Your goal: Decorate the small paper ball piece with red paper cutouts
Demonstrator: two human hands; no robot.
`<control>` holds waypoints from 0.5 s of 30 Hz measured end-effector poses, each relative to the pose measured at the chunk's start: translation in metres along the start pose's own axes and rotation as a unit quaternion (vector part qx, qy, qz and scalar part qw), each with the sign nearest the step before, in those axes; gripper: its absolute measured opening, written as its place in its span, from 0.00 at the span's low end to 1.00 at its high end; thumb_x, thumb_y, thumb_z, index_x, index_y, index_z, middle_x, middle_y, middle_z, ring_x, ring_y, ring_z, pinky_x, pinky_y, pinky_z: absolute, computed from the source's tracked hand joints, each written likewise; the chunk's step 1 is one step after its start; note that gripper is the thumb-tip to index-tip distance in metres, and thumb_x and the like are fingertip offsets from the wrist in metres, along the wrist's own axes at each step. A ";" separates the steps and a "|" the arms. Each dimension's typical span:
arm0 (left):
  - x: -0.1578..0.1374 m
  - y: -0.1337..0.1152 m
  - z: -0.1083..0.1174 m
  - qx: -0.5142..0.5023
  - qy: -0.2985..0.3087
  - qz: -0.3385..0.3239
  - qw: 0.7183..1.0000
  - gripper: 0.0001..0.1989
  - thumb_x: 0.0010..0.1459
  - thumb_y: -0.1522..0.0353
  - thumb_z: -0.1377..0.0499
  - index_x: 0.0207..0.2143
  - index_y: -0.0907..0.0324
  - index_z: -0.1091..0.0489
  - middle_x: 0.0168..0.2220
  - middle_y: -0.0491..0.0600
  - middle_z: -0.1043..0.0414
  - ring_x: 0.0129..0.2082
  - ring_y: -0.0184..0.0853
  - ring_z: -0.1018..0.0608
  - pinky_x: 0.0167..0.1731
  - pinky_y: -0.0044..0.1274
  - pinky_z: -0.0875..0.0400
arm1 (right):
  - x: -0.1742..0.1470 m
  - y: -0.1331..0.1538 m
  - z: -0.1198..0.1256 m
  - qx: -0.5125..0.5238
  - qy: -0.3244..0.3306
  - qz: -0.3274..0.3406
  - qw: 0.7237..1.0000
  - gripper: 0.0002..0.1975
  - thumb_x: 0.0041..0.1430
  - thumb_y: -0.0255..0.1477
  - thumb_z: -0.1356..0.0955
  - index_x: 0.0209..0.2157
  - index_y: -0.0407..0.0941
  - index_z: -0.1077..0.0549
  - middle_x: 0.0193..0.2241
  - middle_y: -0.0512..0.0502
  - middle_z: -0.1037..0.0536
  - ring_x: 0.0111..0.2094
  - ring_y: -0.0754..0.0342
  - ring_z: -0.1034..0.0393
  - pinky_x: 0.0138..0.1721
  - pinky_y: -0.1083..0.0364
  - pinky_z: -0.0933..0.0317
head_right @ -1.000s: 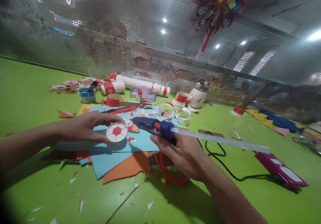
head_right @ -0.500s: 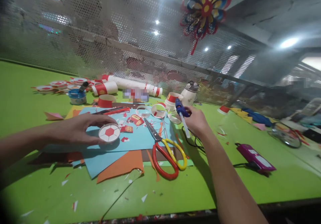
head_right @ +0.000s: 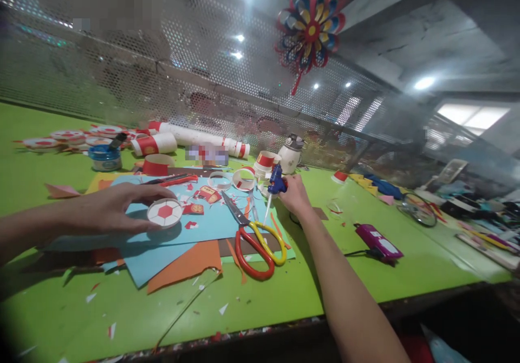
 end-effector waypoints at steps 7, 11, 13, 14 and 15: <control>-0.001 -0.004 0.002 0.008 0.017 -0.014 1.000 0.25 0.54 0.54 0.41 0.50 0.57 0.30 0.50 0.57 0.27 0.45 0.44 0.24 0.39 0.27 0.30 | -0.004 0.003 -0.016 -0.039 0.049 0.045 0.997 0.21 0.50 0.26 0.30 0.48 0.39 0.27 0.44 0.37 0.27 0.44 0.47 0.33 0.46 0.54 0.40; -0.001 -0.002 0.005 0.011 0.025 -0.006 1.000 0.27 0.54 0.53 0.41 0.51 0.59 0.32 0.49 0.56 0.27 0.45 0.42 0.25 0.42 0.27 0.32 | -0.006 0.005 -0.014 -0.048 0.066 0.043 0.996 0.22 0.50 0.26 0.29 0.48 0.37 0.27 0.44 0.33 0.27 0.44 0.43 0.32 0.45 0.50 0.39; -0.001 0.001 0.006 0.025 0.024 0.010 0.999 0.29 0.53 0.52 0.41 0.52 0.60 0.32 0.49 0.56 0.28 0.45 0.43 0.26 0.41 0.27 0.33 | -0.007 0.006 -0.009 -0.049 0.073 0.041 0.995 0.23 0.49 0.26 0.29 0.49 0.36 0.26 0.44 0.31 0.27 0.44 0.40 0.33 0.46 0.48 0.39; -0.001 0.003 0.007 0.027 0.021 0.017 0.999 0.30 0.52 0.51 0.41 0.53 0.59 0.33 0.50 0.55 0.28 0.46 0.43 0.26 0.41 0.27 0.33 | -0.008 0.006 -0.005 -0.048 0.075 0.040 0.995 0.24 0.47 0.26 0.29 0.49 0.36 0.26 0.44 0.31 0.26 0.45 0.39 0.33 0.47 0.47 0.39; -0.001 0.005 0.007 0.031 0.021 0.022 0.999 0.31 0.52 0.50 0.41 0.53 0.59 0.33 0.50 0.55 0.28 0.45 0.43 0.26 0.41 0.27 0.33 | -0.008 0.007 -0.001 -0.047 0.075 0.042 0.995 0.25 0.46 0.24 0.29 0.49 0.36 0.26 0.44 0.31 0.26 0.46 0.39 0.33 0.48 0.47 0.40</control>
Point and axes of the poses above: each hand's wrist, its own x-axis towards the middle knuckle, its own z-axis out of the back of the hand, y = z × x, the point moved 2 cm from there along x, towards the middle knuckle
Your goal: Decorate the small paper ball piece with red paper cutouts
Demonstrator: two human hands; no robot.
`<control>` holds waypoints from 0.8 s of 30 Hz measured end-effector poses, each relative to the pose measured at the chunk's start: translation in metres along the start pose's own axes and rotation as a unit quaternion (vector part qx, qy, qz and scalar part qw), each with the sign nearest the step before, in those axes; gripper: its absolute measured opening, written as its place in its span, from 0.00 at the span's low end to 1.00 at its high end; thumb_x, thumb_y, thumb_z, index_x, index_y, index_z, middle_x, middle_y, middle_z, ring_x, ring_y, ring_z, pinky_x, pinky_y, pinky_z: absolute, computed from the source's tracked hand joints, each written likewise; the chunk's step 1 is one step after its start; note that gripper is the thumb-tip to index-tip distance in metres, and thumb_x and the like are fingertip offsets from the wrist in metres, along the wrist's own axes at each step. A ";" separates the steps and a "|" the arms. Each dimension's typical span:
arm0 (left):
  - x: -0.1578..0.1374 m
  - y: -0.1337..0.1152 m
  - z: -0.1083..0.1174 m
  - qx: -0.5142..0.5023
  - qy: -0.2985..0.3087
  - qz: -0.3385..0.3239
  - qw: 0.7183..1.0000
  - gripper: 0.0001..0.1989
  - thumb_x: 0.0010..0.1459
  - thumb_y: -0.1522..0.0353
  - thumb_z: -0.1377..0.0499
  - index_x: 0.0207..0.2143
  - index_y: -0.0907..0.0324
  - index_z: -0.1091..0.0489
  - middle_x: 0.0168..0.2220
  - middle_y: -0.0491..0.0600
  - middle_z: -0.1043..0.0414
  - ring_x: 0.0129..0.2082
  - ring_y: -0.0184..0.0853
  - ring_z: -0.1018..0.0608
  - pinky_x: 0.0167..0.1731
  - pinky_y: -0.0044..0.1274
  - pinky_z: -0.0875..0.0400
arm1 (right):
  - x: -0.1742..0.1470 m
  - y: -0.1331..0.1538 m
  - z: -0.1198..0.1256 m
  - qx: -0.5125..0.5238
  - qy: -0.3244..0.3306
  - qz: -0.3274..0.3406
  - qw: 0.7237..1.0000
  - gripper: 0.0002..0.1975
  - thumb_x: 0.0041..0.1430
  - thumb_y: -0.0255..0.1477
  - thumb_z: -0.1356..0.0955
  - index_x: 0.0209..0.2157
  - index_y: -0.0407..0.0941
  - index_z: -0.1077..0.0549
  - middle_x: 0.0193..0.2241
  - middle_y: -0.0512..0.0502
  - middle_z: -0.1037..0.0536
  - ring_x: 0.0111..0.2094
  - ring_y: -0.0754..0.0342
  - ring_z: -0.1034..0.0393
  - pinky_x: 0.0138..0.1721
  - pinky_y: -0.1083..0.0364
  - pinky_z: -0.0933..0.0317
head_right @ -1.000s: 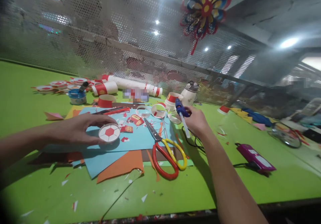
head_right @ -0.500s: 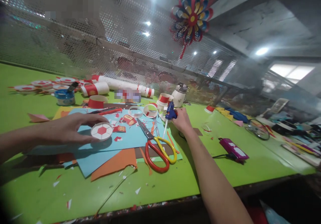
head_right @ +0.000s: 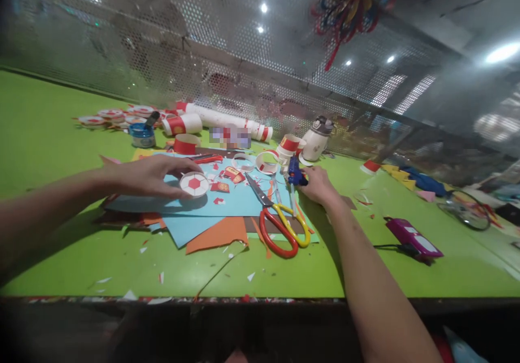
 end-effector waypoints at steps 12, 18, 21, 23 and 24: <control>0.001 0.009 0.006 -0.024 0.002 0.022 0.999 0.32 0.50 0.52 0.40 0.53 0.61 0.32 0.47 0.56 0.26 0.42 0.42 0.25 0.39 0.27 0.32 | -0.044 0.139 0.057 0.205 -0.005 0.208 0.956 0.07 0.56 0.27 0.33 0.33 0.40 0.23 0.30 0.44 0.23 0.30 0.54 0.31 0.35 0.55 0.37; 0.000 0.008 0.007 -0.029 0.000 0.009 1.000 0.30 0.51 0.55 0.40 0.53 0.61 0.33 0.46 0.55 0.26 0.41 0.41 0.25 0.38 0.26 0.33 | -0.054 0.182 0.031 0.145 0.103 0.290 0.940 0.09 0.57 0.21 0.34 0.30 0.39 0.22 0.29 0.44 0.23 0.30 0.56 0.33 0.33 0.57 0.42; 0.001 0.007 0.005 -0.013 -0.003 -0.003 1.000 0.31 0.50 0.53 0.40 0.53 0.60 0.33 0.47 0.56 0.27 0.42 0.42 0.26 0.38 0.27 0.34 | -0.048 0.185 0.018 0.118 0.125 0.297 0.939 0.09 0.58 0.21 0.35 0.32 0.40 0.21 0.31 0.43 0.22 0.31 0.55 0.32 0.32 0.57 0.44; 0.002 0.005 0.003 -0.015 -0.002 -0.009 1.000 0.31 0.50 0.53 0.40 0.52 0.60 0.32 0.46 0.56 0.27 0.40 0.42 0.26 0.36 0.27 0.34 | -0.046 0.185 0.013 0.108 0.132 0.298 0.939 0.09 0.58 0.22 0.34 0.33 0.41 0.20 0.31 0.43 0.22 0.31 0.55 0.33 0.31 0.57 0.45; 0.002 0.004 0.002 -0.020 0.000 -0.010 1.000 0.31 0.50 0.53 0.40 0.52 0.61 0.32 0.44 0.55 0.26 0.39 0.42 0.26 0.35 0.27 0.34 | -0.046 0.185 0.012 0.105 0.135 0.300 0.938 0.09 0.58 0.22 0.34 0.33 0.41 0.20 0.30 0.43 0.22 0.30 0.55 0.33 0.31 0.57 0.46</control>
Point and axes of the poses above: each hand's wrist, its own x-axis towards the middle knuckle, its own z-axis out of the back of the hand, y = z × x, the point moved 2 cm from there along x, towards the middle knuckle
